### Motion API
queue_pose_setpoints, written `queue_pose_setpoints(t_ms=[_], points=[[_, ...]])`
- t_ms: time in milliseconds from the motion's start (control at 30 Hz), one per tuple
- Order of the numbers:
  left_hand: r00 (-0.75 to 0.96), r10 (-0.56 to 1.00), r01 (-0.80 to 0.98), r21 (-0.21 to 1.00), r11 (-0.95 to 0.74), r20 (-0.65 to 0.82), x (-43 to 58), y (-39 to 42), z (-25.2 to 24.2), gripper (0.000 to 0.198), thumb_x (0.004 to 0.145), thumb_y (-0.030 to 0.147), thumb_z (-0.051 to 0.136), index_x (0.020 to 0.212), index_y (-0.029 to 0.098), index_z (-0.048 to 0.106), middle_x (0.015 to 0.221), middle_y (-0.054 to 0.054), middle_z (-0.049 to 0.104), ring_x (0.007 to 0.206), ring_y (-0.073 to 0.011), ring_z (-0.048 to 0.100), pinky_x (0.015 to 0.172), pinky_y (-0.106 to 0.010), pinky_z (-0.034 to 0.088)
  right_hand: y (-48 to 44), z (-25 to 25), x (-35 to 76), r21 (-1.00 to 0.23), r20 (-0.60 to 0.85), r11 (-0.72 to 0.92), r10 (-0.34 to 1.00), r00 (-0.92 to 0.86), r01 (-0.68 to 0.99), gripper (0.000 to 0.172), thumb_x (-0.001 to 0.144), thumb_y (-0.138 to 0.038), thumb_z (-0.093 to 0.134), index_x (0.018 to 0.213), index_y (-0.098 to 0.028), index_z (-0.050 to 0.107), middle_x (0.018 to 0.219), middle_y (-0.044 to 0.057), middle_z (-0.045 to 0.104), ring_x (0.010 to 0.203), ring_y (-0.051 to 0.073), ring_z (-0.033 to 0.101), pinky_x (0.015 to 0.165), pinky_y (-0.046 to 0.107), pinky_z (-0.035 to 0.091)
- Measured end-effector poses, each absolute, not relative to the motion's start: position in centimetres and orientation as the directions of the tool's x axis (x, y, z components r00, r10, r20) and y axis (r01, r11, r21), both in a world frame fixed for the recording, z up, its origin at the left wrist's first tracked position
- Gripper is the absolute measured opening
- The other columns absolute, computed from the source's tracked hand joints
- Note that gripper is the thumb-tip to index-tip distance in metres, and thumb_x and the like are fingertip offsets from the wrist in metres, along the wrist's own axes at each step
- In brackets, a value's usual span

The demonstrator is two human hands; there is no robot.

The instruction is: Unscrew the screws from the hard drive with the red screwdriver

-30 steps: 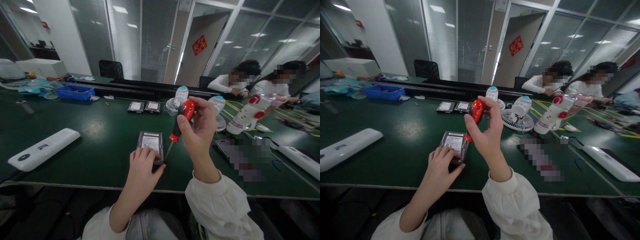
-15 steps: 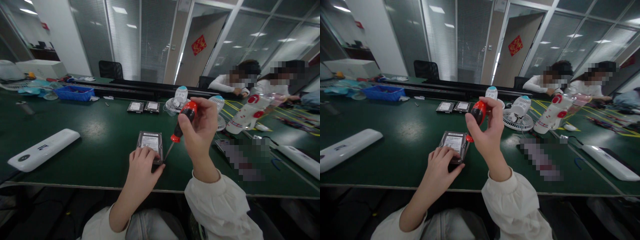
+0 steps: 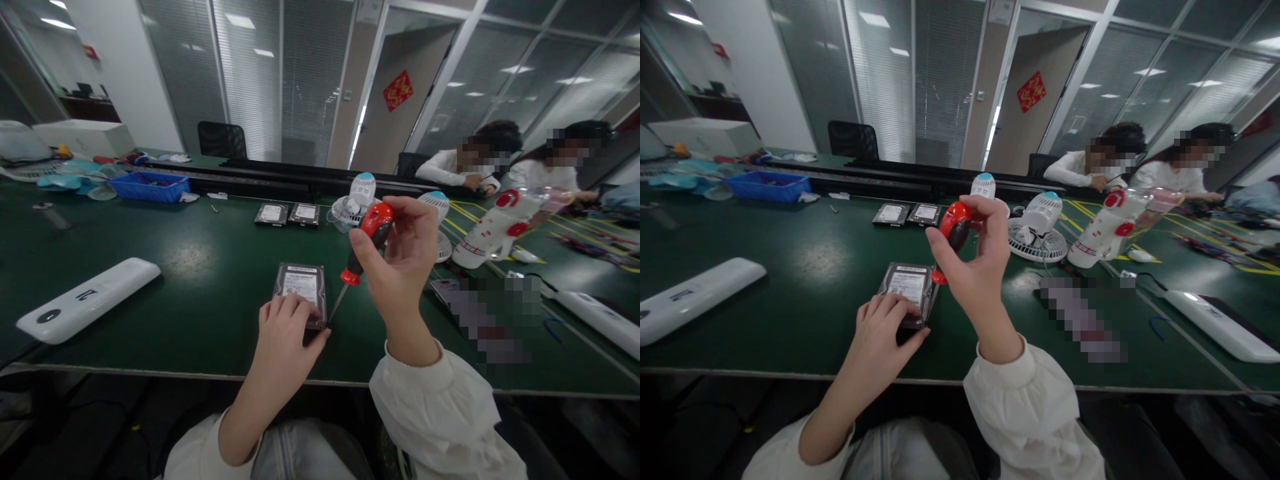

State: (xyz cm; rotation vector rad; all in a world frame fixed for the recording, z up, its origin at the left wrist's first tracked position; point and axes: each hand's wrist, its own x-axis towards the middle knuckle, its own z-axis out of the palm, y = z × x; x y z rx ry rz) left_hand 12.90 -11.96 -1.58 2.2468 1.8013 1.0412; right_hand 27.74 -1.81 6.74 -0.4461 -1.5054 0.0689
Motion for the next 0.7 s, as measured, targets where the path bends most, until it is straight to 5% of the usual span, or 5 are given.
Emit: queue_pose_setpoints(t_ms=[300,533,700], points=[[0.08,0.892,0.831,0.464,-0.306,0.445,12.92,-11.96,-1.58,0.013,0.087,0.022,0.073,0.095,0.023,0.063,0.105,-0.005,0.068,0.105,-0.0298,0.06,0.09,-0.047,0.043,-2.25,6.79,27.89,-0.386,0.923,0.917,0.384,0.033,0.102,0.029,0.096,-0.034,0.06,0.124,-0.027,0.062,0.118,0.007,0.067,0.108,0.023,0.069,0.096,0.048,0.058],[0.08,0.887,0.84,0.448,-0.306,0.456,12.89,-11.94,-1.74,0.014,0.086,0.023,0.074,0.095,0.024,0.063,0.105,-0.005,0.069,0.105,-0.0297,0.06,0.089,-0.046,0.043,-1.98,6.83,27.81,-0.325,0.946,0.917,0.314,0.082,0.232,0.04,0.082,-0.03,0.079,0.12,-0.03,0.065,0.111,0.003,0.062,0.095,0.018,0.063,0.082,0.039,0.058],[0.082,0.886,0.835,0.454,-0.312,0.457,12.92,-11.93,-1.66,0.013,0.087,0.023,0.074,0.094,0.024,0.063,0.104,-0.005,0.069,0.104,-0.0296,0.06,0.089,-0.046,0.043,-2.14,6.58,28.07,-0.366,0.93,0.911,0.367,0.031,0.189,0.034,0.097,-0.035,0.058,0.13,-0.029,0.062,0.122,0.006,0.067,0.108,0.023,0.067,0.092,0.046,0.059]])
